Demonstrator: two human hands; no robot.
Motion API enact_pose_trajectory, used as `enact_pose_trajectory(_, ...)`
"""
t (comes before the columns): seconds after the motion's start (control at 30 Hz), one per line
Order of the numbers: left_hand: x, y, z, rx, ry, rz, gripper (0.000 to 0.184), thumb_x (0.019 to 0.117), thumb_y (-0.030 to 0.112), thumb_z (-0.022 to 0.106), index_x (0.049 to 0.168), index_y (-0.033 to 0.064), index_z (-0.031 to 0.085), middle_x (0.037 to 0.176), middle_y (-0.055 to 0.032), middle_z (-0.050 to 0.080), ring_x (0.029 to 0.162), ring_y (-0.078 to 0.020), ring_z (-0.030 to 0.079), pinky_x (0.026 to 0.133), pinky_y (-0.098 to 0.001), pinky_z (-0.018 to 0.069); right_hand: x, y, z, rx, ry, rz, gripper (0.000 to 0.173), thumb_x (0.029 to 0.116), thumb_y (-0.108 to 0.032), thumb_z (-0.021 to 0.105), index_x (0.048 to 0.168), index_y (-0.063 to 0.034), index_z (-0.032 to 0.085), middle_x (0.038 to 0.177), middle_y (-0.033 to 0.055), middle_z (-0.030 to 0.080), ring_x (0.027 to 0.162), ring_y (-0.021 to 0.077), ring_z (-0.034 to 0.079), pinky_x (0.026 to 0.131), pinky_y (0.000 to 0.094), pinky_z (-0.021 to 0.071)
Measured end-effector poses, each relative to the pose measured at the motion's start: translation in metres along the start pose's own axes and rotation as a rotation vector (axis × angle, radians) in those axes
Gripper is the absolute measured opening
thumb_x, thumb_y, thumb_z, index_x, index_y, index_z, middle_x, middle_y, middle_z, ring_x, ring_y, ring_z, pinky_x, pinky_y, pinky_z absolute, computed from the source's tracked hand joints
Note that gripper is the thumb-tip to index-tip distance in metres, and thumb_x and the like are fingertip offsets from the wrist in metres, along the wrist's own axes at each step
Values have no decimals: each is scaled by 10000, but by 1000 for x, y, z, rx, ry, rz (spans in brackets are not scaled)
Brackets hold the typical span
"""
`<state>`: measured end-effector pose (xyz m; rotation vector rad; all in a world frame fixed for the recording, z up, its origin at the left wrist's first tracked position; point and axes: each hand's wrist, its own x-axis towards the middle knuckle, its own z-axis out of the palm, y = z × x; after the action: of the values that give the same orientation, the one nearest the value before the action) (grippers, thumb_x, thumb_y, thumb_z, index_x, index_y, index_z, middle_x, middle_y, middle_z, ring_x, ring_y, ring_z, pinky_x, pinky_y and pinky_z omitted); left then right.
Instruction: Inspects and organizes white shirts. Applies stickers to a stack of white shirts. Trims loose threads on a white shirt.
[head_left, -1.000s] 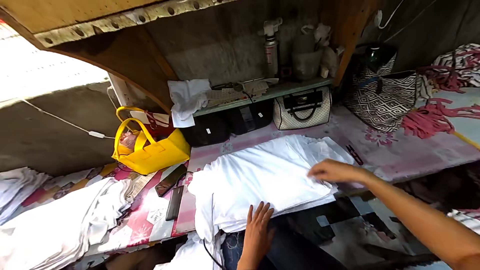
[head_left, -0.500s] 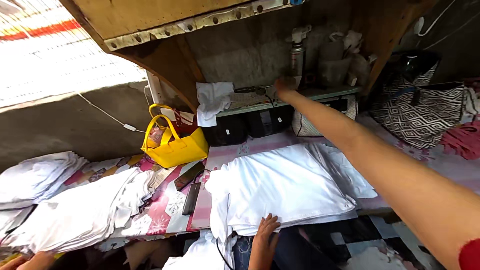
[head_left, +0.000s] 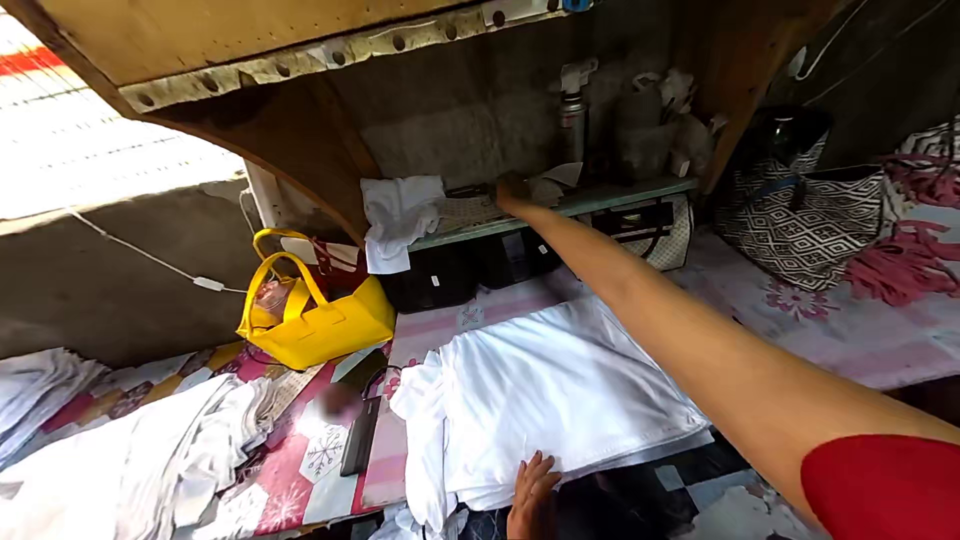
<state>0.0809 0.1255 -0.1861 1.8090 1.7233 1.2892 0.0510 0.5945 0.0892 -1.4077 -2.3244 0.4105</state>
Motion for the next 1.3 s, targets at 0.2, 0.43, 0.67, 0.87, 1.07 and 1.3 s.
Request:
enact_pose_trajectory(0.2, -1, -6, 1, -18, 2, 15, 237, 885, -87, 604, 1061, -55, 760, 1245, -211, 712, 1290, -407, 608, 1167, -566, 388, -21, 26, -57, 186, 115, -119, 466, 976, -244, 687, 1341, 35, 606, 1349, 269, 601, 1300, 416, 555, 1081, 591, 443)
enact_pose_trajectory(0.43, 1, -5, 0, -5, -13, 13, 232, 889, -90, 595, 1050, -56, 759, 1248, -203, 713, 1296, -399, 606, 1164, -565, 393, -46, 139, -140, 103, 123, -9, 491, 880, -119, 784, 1317, 37, 624, 1309, 296, 611, 1248, 451, 574, 1053, 638, 439)
enact_pose_trajectory(0.67, -1, -3, 1, 10, -20, 2, 242, 903, -77, 568, 1056, -61, 754, 1259, -214, 704, 1308, -409, 593, 1173, -571, 378, -43, 159, -114, -149, 109, 156, 397, 938, -109, 714, 1261, 103, 623, 1358, 324, 569, 1309, 486, 528, 1060, 653, 437)
enact_pose_trajectory(0.87, -1, -4, 2, 4, -14, -1, 239, 896, -86, 573, 1048, -58, 755, 1254, -209, 707, 1310, -394, 595, 1180, -559, 376, -42, 168, -99, -152, 91, 134, 358, 957, -60, 672, 1270, 105, 616, 1344, 327, 580, 1287, 495, 547, 1046, 645, 451)
enact_pose_trajectory(1.07, 0, -6, 0, 11, -18, 4, 240, 904, -76, 580, 1060, -45, 760, 1250, -200, 712, 1306, -393, 599, 1172, -557, 386, -38, 172, -90, -214, 65, 161, 295, 993, -12, 587, 1272, 65, 644, 1376, 310, 568, 1292, 493, 546, 1029, 651, 461)
enact_pose_trajectory(1.3, 0, -6, 3, 8, 22, 5, 222, 903, -69, 595, 1038, -33, 767, 1233, -182, 724, 1289, -366, 619, 1164, -540, 406, -62, 133, -83, -115, 278, -142, 325, 1029, -190, 604, 1268, 18, 676, 1319, 247, 642, 1266, 431, 590, 1064, 607, 452)
